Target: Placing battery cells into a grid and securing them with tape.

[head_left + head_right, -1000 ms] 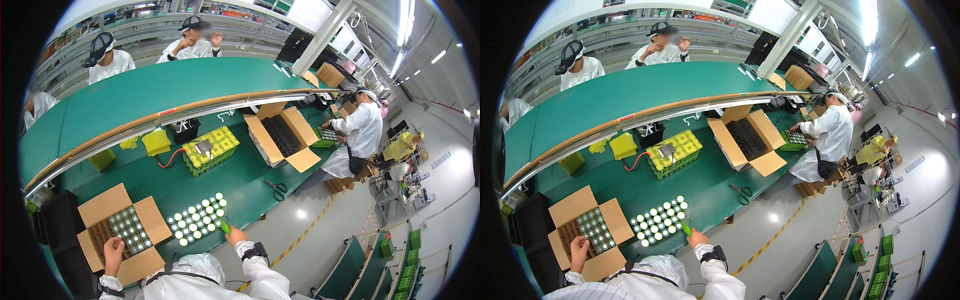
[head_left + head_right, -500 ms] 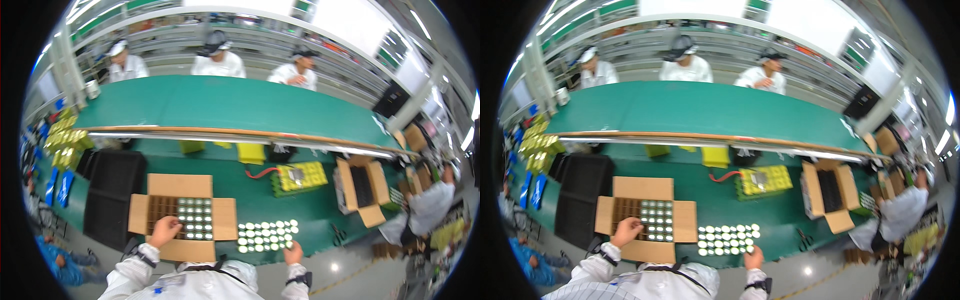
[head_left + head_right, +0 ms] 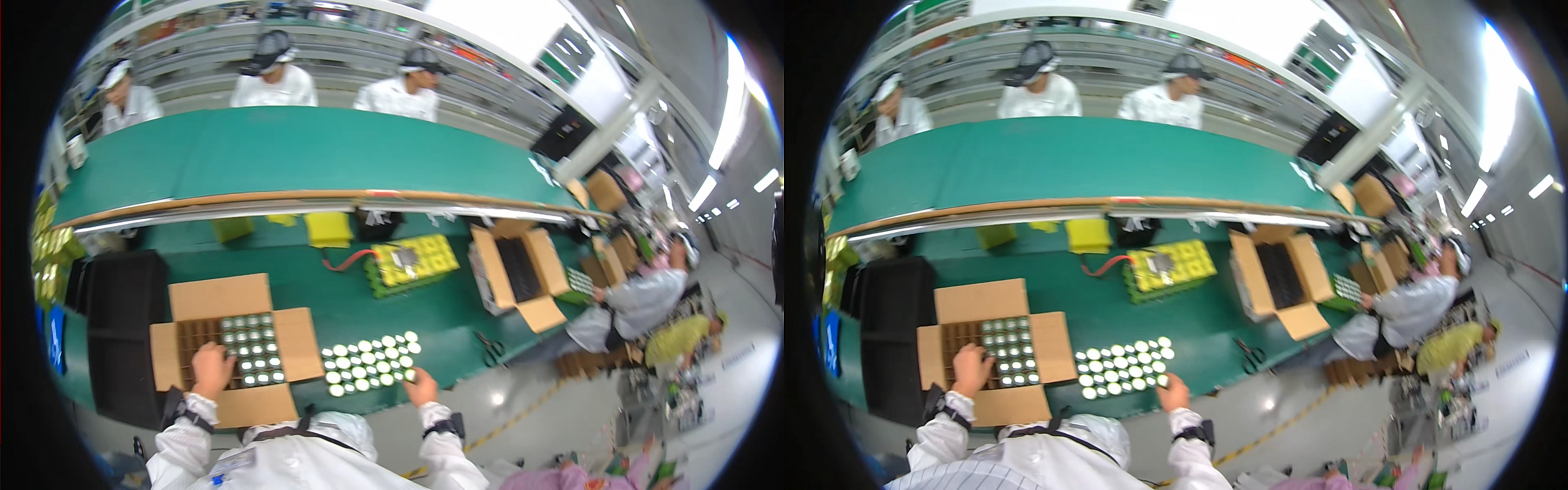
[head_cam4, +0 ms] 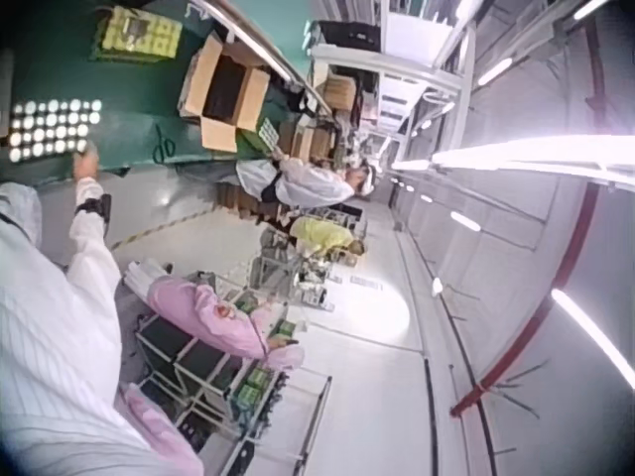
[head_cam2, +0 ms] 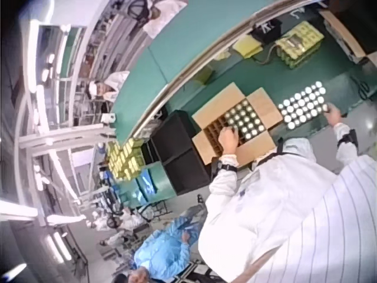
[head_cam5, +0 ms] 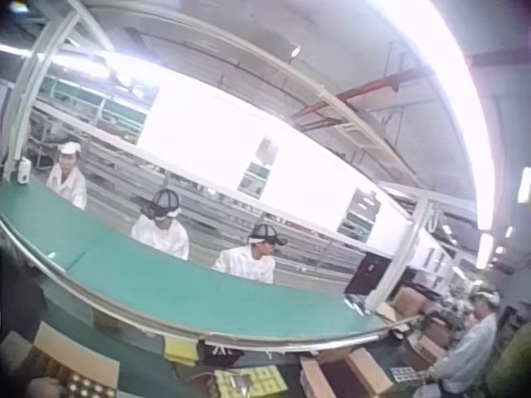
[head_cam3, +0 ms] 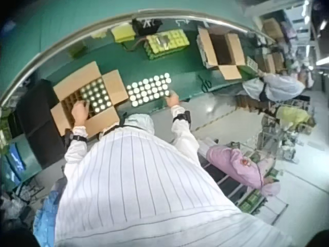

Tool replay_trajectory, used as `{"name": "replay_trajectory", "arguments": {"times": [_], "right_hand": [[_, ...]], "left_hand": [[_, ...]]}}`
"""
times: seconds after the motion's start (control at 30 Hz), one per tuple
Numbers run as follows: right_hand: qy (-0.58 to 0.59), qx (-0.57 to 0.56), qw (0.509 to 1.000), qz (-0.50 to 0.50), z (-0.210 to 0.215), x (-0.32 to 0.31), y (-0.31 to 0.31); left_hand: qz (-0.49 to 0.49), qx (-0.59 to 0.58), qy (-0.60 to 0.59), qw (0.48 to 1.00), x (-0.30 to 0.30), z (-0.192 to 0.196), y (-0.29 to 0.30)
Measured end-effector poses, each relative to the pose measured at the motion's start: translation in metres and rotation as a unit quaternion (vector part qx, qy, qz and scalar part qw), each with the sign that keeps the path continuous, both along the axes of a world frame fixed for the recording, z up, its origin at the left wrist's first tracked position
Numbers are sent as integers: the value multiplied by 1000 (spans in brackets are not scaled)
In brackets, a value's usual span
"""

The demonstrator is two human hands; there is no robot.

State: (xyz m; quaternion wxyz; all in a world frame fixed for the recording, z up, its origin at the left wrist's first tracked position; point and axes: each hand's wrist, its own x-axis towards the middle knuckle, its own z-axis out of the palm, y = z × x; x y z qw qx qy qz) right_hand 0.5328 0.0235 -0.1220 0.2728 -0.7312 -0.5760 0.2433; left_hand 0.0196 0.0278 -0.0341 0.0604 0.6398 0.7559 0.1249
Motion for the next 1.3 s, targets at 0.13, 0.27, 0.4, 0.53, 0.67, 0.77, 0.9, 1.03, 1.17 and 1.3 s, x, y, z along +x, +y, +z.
{"name": "replay_trajectory", "arguments": {"times": [0.13, 0.27, 0.4, 0.53, 0.67, 0.77, 0.9, 1.03, 1.17, 1.3], "right_hand": [[-5, -18, 999, -26, 10, -9, 1], [15, -33, 997, -68, 13, -4, -2], [51, -4, 996, -71, -3, -8, -2], [71, -8, 996, -55, -19, -12, -5], [87, -10, 991, -97, -9, -18, -19], [89, -4, 990, -109, -24, -17, -34], [76, -67, 990, -103, -35, -20, -47], [78, -88, 987, -111, -38, -25, -55], [76, -70, 990, -102, -34, -37, -59], [88, -67, 989, -97, -25, -40, -63]], "left_hand": [[-21, -17, -42, 999, -8, -1, 5], [-56, -3, -13, 998, 6, -8, 14], [-38, -4, 17, 999, -23, -57, 16], [-26, 38, -29, 998, -67, -123, 20], [-107, -62, 73, 990, -68, -94, 26], [-157, -79, 124, 977, -41, -45, 26], [-187, -91, 153, 966, -26, -8, 25], [-186, -83, 117, 972, -22, 4, 21], [-179, -78, 81, 978, -22, 10, 19], [-170, -78, 51, 981, -17, 18, 22]]}}
